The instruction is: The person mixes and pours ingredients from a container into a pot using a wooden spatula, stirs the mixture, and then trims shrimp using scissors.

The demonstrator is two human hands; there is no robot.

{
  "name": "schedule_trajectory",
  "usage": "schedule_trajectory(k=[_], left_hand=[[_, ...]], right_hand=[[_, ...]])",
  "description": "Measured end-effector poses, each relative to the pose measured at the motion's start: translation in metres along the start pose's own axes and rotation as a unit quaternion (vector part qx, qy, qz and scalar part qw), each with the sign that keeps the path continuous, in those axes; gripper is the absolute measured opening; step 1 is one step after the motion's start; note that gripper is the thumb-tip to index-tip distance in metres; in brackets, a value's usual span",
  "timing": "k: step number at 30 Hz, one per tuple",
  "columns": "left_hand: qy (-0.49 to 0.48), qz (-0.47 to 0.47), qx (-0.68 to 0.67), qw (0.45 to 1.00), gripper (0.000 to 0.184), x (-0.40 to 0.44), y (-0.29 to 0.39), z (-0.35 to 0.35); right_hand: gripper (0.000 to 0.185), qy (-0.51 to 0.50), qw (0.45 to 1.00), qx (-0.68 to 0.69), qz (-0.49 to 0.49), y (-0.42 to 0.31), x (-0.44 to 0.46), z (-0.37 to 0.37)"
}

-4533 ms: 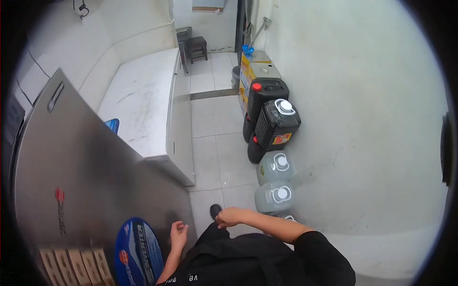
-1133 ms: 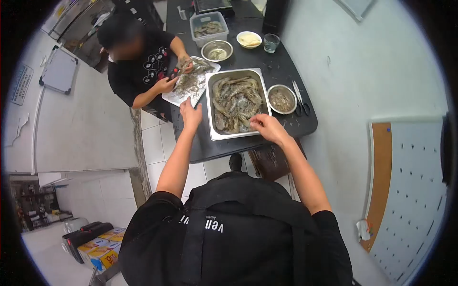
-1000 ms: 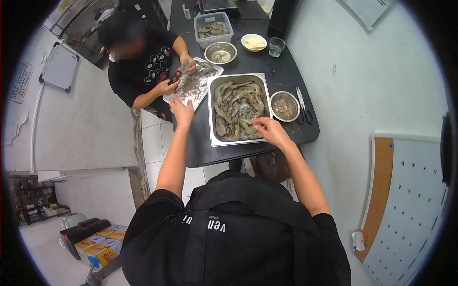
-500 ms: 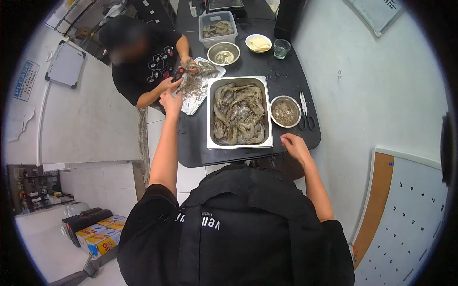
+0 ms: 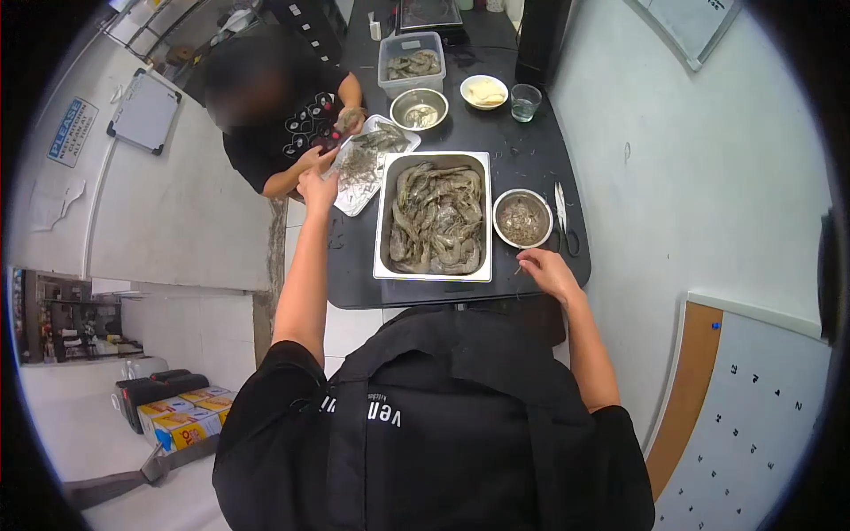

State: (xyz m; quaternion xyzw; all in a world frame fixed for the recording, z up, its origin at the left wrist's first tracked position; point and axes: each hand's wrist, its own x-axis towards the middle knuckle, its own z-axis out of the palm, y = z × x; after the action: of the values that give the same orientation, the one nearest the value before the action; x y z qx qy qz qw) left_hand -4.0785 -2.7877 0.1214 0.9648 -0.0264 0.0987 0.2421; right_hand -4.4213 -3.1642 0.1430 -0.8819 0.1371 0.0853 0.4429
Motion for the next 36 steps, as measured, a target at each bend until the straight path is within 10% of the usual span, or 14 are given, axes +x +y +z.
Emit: schedule_trajectory(k=[18, 24, 36], left_hand=[[-0.044, 0.016, -0.002, 0.999, 0.059, -0.138, 0.012, 0.03], [-0.208, -0.053, 0.044, 0.976, 0.065, -0.162, 0.006, 0.039], [-0.297, 0.008, -0.04, 0.954, 0.032, -0.142, -0.025, 0.042]], right_hand=[[0.021, -0.044, 0.998, 0.049, -0.021, 0.055, 0.009, 0.006], [0.021, -0.051, 0.997, 0.06, -0.005, 0.053, 0.002, 0.024], [0.024, -0.055, 0.998, 0.002, 0.007, -0.043, 0.023, 0.045]])
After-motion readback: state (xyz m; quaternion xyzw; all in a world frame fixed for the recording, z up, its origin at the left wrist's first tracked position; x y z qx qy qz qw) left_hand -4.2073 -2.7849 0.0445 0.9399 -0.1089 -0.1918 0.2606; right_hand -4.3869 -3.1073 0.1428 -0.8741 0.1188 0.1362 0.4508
